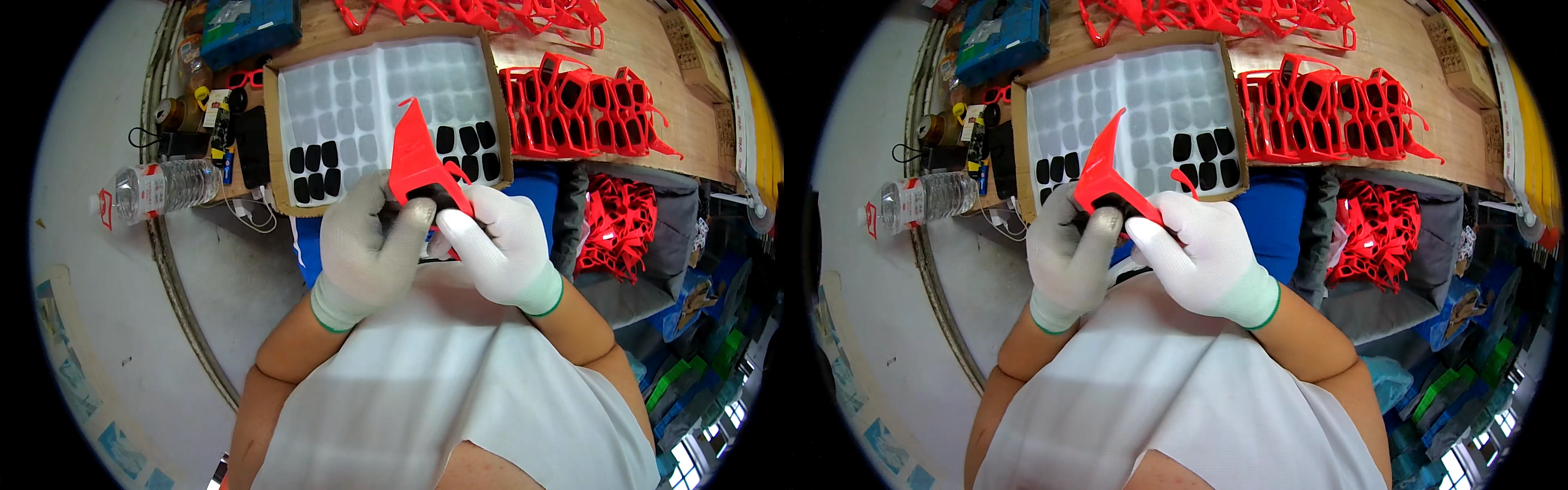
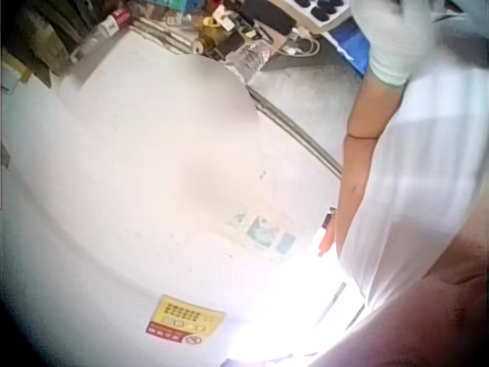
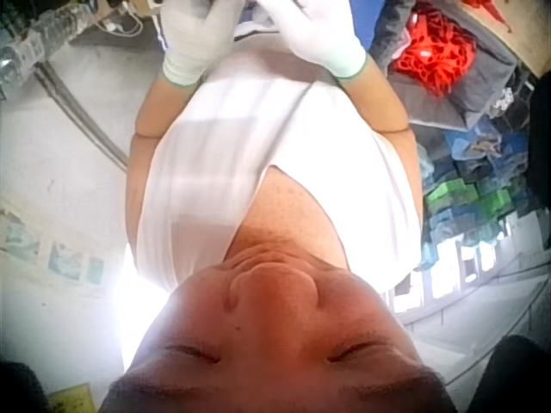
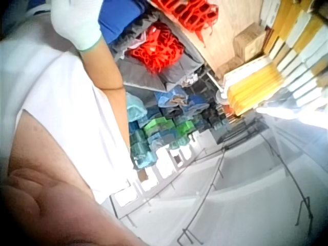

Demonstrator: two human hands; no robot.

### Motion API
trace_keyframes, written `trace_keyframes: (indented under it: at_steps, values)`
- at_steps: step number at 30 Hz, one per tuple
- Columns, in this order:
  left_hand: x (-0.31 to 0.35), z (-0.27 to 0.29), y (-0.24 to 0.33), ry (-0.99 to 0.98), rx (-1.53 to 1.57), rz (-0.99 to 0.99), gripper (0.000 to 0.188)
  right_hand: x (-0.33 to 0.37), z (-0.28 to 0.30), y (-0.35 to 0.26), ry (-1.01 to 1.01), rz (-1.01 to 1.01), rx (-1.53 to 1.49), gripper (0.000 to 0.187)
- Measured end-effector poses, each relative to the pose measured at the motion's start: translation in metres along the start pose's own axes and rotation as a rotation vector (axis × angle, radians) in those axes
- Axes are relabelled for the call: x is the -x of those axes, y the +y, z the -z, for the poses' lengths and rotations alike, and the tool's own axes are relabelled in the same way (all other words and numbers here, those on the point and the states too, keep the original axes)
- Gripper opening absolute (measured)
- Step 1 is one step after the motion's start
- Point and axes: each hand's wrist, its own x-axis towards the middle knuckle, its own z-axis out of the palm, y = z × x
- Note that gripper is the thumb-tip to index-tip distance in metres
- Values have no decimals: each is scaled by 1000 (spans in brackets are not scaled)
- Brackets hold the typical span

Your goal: The person inserts black lenses into red plastic frames one at a time. They pick up a frame, press a lens into each side, and place the completed pair on the table. The process repeats with multiple frames and lenses.

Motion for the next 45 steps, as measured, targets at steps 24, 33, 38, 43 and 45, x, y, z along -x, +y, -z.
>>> trace_keyframes:
  at_steps: [24, 33, 38, 43, 45]
  values:
    - [1, 27, -12, -246, 466, 217, 16, -1, 18, 21, -264, -146, -425, 13]
    - [-2, 0, -7, -12, 308, 228, 21, -14, 12, 22, -17, 194, 201, 14]
    - [-8, -9, -15, 63, 205, 226, 32, -25, -5, 28, 144, 713, 716, 33]
    - [-21, 7, -60, 282, -7, 161, 20, -8, 6, -9, 54, 818, 681, 32]
    - [-21, 19, -61, 244, 29, 194, 20, 3, 30, -10, 186, 762, 592, 29]
